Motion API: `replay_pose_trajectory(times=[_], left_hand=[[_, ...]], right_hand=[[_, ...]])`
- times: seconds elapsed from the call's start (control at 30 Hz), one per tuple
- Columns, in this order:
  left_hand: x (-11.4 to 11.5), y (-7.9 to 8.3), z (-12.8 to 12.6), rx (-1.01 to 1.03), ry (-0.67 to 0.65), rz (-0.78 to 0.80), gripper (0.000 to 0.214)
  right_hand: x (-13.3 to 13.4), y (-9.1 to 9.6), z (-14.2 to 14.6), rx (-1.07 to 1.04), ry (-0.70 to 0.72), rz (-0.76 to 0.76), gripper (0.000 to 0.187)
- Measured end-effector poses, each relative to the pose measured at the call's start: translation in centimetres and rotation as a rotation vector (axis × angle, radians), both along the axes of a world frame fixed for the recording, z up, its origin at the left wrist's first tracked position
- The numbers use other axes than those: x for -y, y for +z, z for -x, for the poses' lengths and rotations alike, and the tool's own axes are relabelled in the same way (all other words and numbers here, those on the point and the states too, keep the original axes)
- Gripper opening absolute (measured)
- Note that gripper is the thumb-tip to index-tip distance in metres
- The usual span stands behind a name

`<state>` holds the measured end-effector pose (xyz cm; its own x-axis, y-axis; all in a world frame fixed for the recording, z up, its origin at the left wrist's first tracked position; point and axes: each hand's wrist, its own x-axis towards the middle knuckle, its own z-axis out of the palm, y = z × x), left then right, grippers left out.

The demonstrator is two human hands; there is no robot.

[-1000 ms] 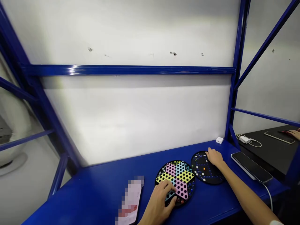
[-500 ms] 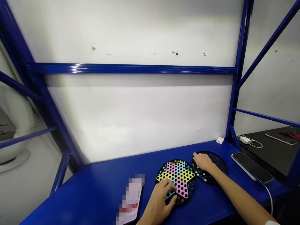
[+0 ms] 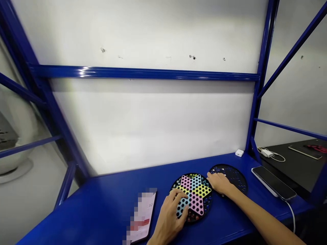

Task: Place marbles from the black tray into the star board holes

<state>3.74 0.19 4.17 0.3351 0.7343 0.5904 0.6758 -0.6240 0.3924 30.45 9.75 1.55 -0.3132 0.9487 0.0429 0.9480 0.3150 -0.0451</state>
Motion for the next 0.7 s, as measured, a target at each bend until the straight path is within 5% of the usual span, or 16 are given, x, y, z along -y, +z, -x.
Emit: replay_pose_trajectory(times=[0.17, 0.33, 0.5, 0.7], left_hand=[[-0.4, -0.5, 0.8, 0.243, 0.122, -0.159, 0.021], [-1.0, -2.1, 1.6, 0.349, 0.217, -0.283, 0.028], [-1.2, -2.8, 2.2, 0.308, 0.199, -0.397, 0.025], [-0.9, -2.5, 1.9, 0.316, 0.183, -0.402, 0.025]], right_hand=[[0.8, 2.0, 1.5, -0.198, -0.059, -0.052, 0.035], [3.0, 3.8, 9.2, -0.219, 0.167, -0.067, 0.033], [4.2, 3.1, 16.1, -0.165, 0.325, -0.040, 0.030], [3.6, 1.8, 18.4, -0.077, 0.360, -0.042, 0.017]])
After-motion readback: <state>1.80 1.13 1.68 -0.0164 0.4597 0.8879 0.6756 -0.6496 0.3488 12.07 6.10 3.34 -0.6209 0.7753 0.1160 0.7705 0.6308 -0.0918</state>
